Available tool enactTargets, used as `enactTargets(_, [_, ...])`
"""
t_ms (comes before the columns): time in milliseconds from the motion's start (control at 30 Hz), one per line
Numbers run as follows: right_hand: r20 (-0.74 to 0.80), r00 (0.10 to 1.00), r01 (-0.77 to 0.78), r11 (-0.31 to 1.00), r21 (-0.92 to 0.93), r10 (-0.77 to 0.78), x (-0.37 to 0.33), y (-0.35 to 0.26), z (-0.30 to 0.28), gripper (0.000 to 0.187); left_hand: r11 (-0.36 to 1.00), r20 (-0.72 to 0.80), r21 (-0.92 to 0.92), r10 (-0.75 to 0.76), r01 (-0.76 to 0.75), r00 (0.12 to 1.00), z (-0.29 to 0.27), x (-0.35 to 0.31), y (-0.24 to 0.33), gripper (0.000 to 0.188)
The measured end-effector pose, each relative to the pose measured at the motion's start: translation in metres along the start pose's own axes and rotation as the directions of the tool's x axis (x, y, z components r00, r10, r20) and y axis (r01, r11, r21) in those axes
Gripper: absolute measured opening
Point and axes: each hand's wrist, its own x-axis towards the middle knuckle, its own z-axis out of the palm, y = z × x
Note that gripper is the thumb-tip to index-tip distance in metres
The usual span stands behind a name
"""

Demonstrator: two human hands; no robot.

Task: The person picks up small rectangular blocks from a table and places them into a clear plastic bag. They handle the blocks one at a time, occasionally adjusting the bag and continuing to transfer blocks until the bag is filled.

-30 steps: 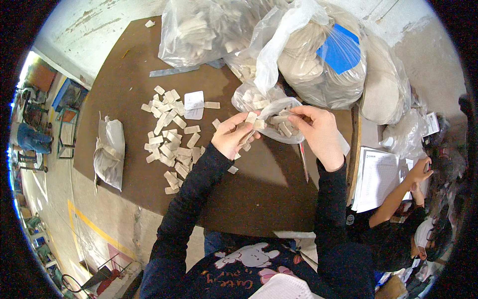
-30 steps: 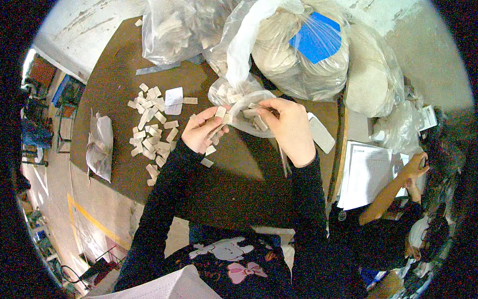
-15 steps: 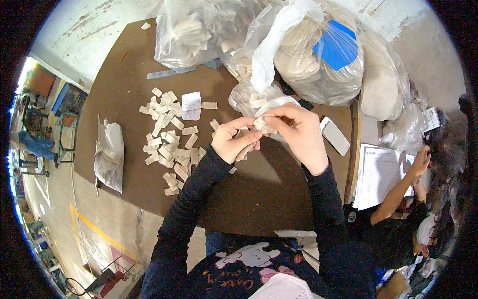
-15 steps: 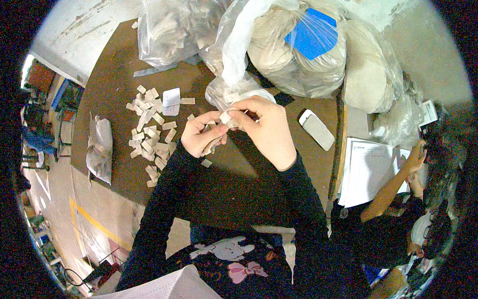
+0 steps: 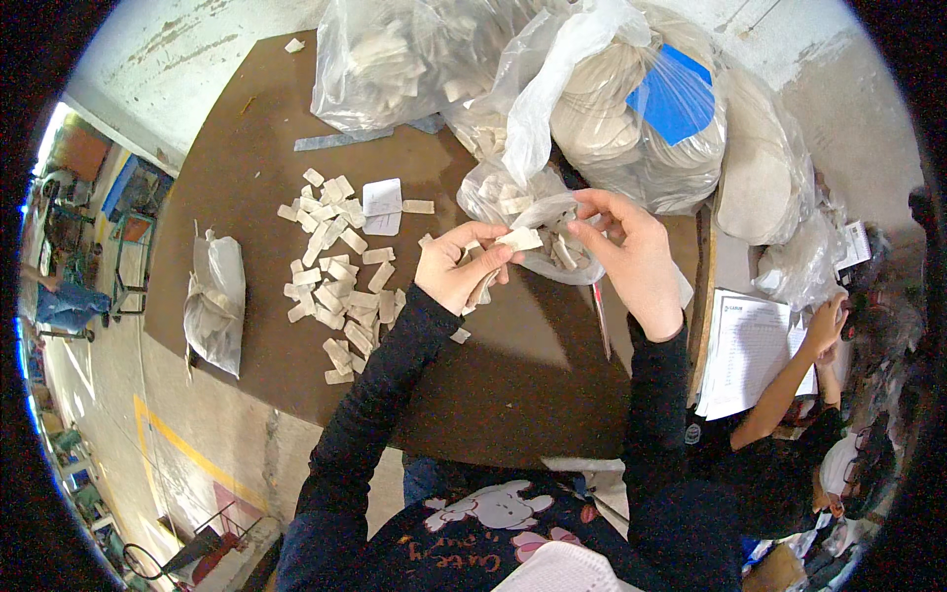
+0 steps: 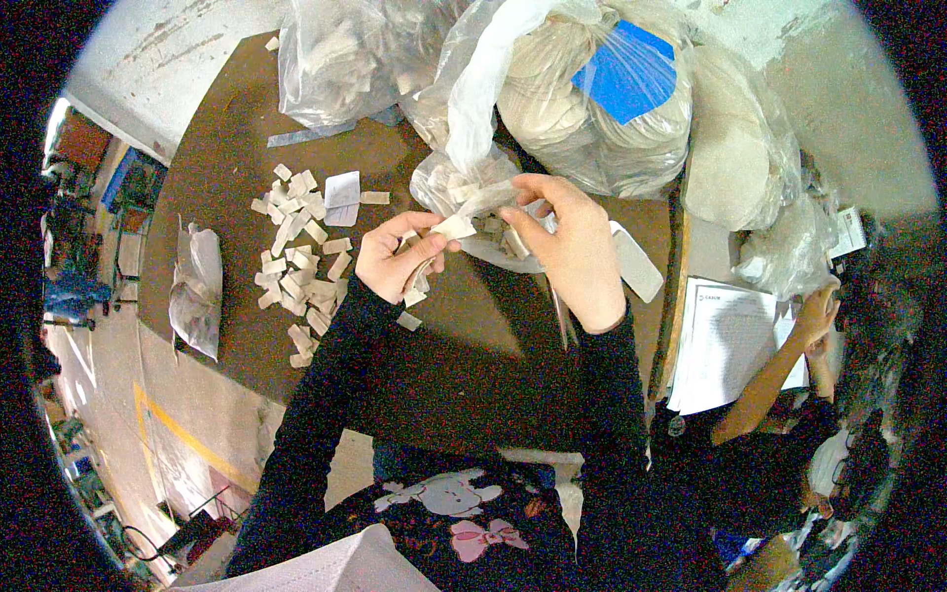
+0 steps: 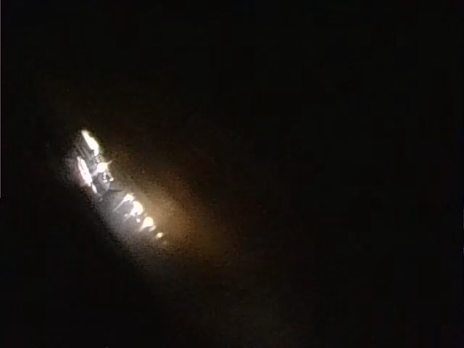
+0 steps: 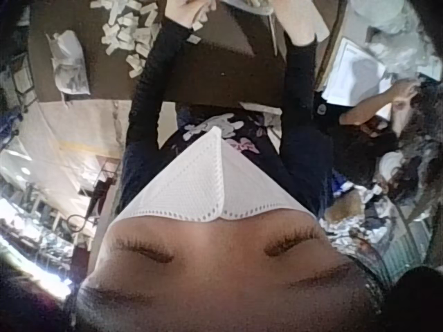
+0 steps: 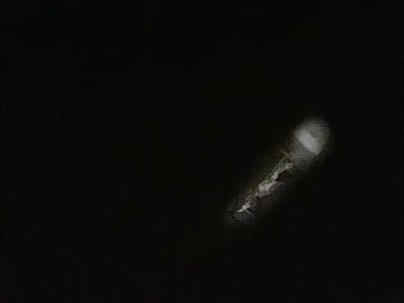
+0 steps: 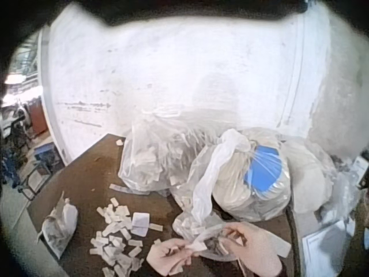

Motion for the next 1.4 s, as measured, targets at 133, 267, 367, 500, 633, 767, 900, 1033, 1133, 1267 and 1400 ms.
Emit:
enactTargets(133, [0.207, 0.976, 0.039, 0.988, 0.149, -0.070, -0.005, -0.011, 0.017, 0.020, 0.999, 0.029, 0.052, -0.007, 0.006, 1.000, 0.000, 0.000, -0.003, 0.022])
enactTargets(267, [0.142, 0.988, 0.053, 0.998, 0.020, -0.056, -0.002, -0.006, 0.012, 0.018, 0.977, 0.017, -0.212, -0.034, 0.037, 0.999, -0.009, 0.004, -0.011, 0.026])
enactTargets(367, [-0.011, 0.985, 0.163, 0.962, -0.219, -0.170, -0.001, 0.006, 0.005, 0.018, 0.901, -0.041, -0.428, -0.100, 0.073, 0.994, -0.015, 0.007, -0.012, 0.026])
enactTargets(500, [0.110, 0.985, 0.133, 0.991, -0.013, -0.131, -0.005, -0.006, 0.017, 0.020, 0.747, 0.033, -0.649, -0.162, 0.144, 0.986, -0.031, 0.008, -0.017, 0.039])
enactTargets(633, [0.231, 0.963, 0.138, 0.990, 0.028, -0.140, -0.018, -0.020, 0.049, 0.020, 0.718, 0.074, -0.688, -0.070, 0.102, 0.995, -0.022, 0.005, -0.008, 0.055])
enactTargets(767, [0.211, 0.977, 0.016, 0.995, 0.094, -0.035, -0.016, -0.020, 0.051, 0.017, 0.829, 0.015, -0.555, 0.084, -0.061, 0.996, 0.001, 0.001, 0.006, 0.059])
enactTargets(900, [0.184, 0.982, 0.002, 0.988, 0.154, -0.031, -0.012, -0.018, 0.037, 0.012, 0.933, 0.051, -0.355, 0.082, -0.059, 0.995, 0.006, -0.004, 0.012, 0.049])
enactTargets(1033, [0.162, 0.987, -0.023, 0.992, 0.122, 0.003, -0.006, -0.015, 0.021, 0.012, 0.941, -0.018, -0.331, 0.072, -0.074, 0.997, 0.004, -0.003, 0.006, 0.047])
enactTargets(1133, [0.192, 0.981, 0.013, 0.998, -0.068, 0.000, -0.004, -0.010, -0.001, 0.014, 0.860, 0.041, -0.511, 0.031, -0.006, 0.999, -0.001, 0.000, 0.011, 0.045])
enactTargets(1267, [0.180, 0.981, 0.086, 0.994, -0.073, -0.072, -0.008, -0.004, 0.004, 0.018, 0.887, 0.012, -0.459, 0.059, -0.047, 0.998, 0.004, -0.003, 0.014, 0.043])
enactTargets(1400, [0.329, 0.941, 0.056, 0.994, 0.089, -0.082, -0.015, -0.018, 0.033, 0.021, 0.896, 0.027, -0.437, 0.101, -0.079, 0.994, 0.014, -0.004, 0.010, 0.045])
